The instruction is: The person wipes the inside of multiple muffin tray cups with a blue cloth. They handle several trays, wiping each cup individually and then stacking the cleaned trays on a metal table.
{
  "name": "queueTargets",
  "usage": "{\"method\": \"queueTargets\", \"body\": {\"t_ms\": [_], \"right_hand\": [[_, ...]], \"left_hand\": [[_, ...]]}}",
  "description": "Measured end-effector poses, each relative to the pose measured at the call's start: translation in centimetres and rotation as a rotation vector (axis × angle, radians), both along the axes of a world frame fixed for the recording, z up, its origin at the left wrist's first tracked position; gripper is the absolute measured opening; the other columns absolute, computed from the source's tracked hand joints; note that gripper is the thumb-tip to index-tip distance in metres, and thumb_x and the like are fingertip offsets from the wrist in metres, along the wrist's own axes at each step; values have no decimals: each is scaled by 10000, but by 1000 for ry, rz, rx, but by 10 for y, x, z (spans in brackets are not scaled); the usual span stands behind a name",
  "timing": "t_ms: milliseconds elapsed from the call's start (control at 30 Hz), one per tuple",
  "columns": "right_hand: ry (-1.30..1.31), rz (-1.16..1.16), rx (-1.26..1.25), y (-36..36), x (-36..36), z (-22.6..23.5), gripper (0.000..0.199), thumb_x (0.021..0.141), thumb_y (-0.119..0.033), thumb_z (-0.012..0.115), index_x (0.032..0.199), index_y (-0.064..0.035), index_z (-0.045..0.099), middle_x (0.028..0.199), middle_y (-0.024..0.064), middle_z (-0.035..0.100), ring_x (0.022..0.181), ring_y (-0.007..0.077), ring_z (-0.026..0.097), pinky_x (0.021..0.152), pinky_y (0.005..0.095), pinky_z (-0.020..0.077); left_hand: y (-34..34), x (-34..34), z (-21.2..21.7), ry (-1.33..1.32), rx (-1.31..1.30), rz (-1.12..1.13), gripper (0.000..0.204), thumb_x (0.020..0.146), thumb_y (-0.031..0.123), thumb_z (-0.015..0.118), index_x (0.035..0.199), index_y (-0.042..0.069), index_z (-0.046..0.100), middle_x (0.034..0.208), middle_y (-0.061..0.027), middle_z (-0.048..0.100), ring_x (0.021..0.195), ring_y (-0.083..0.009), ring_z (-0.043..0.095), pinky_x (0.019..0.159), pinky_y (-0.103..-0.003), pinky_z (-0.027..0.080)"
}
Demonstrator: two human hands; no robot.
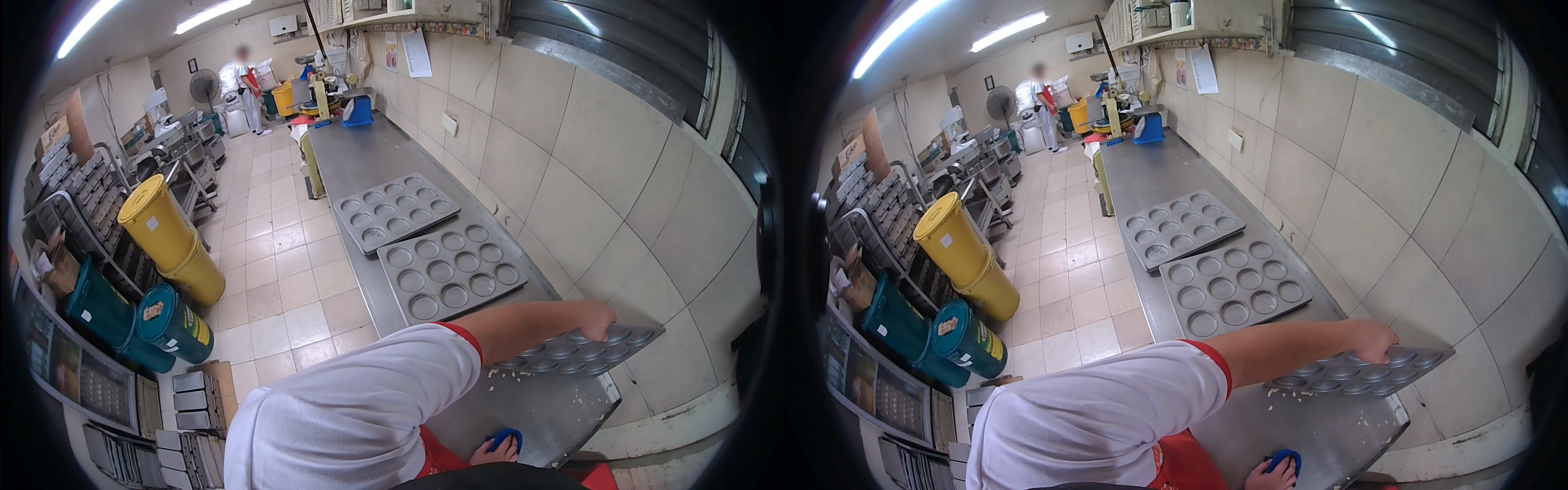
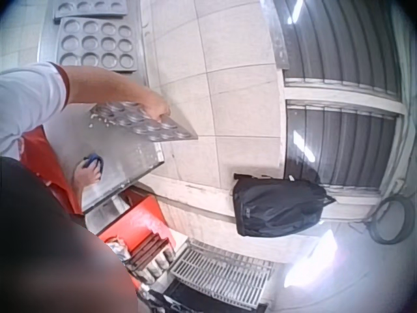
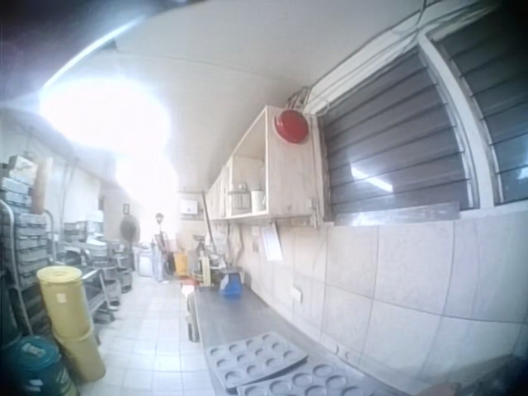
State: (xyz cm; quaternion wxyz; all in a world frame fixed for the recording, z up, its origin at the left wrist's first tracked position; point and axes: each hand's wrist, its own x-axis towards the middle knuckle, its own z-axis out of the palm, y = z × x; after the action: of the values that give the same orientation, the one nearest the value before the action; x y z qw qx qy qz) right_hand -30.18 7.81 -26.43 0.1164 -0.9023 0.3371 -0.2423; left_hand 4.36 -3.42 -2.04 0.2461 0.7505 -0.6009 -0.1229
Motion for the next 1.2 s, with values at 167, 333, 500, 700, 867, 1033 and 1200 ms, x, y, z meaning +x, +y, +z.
{"method": "queueTargets", "body": {"t_ms": [167,333,500,700,867,1033,1200], "right_hand": [[-14,-93,-5,-8,-21,3,521,790,-171,701,1278,-1,634,1351,216,605,1169,443,570,1034,556,429],[-76,-124,57,11,-34,-9,489,743,-234,768,1191,-54,691,1300,177,645,1153,380,603,988,529,464],[22,-16,131,-4,-21,-4,544,804,-310,749,1311,-145,644,1364,60,613,1181,289,563,957,477,446],[-18,-22,99,-7,-24,-14,588,789,-305,754,1342,-150,627,1382,52,591,1171,271,540,966,446,421],[-33,-50,85,-6,-33,-15,598,789,-301,742,1353,-148,610,1400,52,583,1184,277,538,982,453,416],[-18,1,130,-12,-16,-9,588,787,-291,742,1339,-133,613,1402,74,586,1200,296,545,997,467,426],[-63,148,116,-6,1,-22,512,741,-264,759,1211,-78,678,1303,152,649,1169,364,604,992,521,453]], "left_hand": [[-36,-37,9,-33,-94,-106,497,879,295,712,1250,-32,662,1204,-241,702,1166,-426,651,973,-511,515],[-16,-68,28,159,162,-179,419,955,327,645,1265,50,700,1185,-207,730,1031,-343,724,899,-475,573],[-4,37,-9,-18,-106,-253,415,945,201,660,1292,-28,650,1238,-249,694,1179,-398,654,1031,-446,485],[-7,9,10,18,46,-159,354,974,174,619,1248,-49,647,1141,-253,703,1081,-414,660,959,-458,490],[-4,-26,22,-5,21,-235,334,984,145,599,1253,-49,642,1168,-256,696,1101,-405,657,968,-458,485],[16,-6,27,-29,17,-121,369,992,127,598,1318,-41,630,1256,-238,688,1192,-369,648,1038,-435,471],[37,10,-7,23,46,-162,438,995,297,603,1281,-28,668,1258,-239,695,1175,-365,662,1022,-460,499]]}}
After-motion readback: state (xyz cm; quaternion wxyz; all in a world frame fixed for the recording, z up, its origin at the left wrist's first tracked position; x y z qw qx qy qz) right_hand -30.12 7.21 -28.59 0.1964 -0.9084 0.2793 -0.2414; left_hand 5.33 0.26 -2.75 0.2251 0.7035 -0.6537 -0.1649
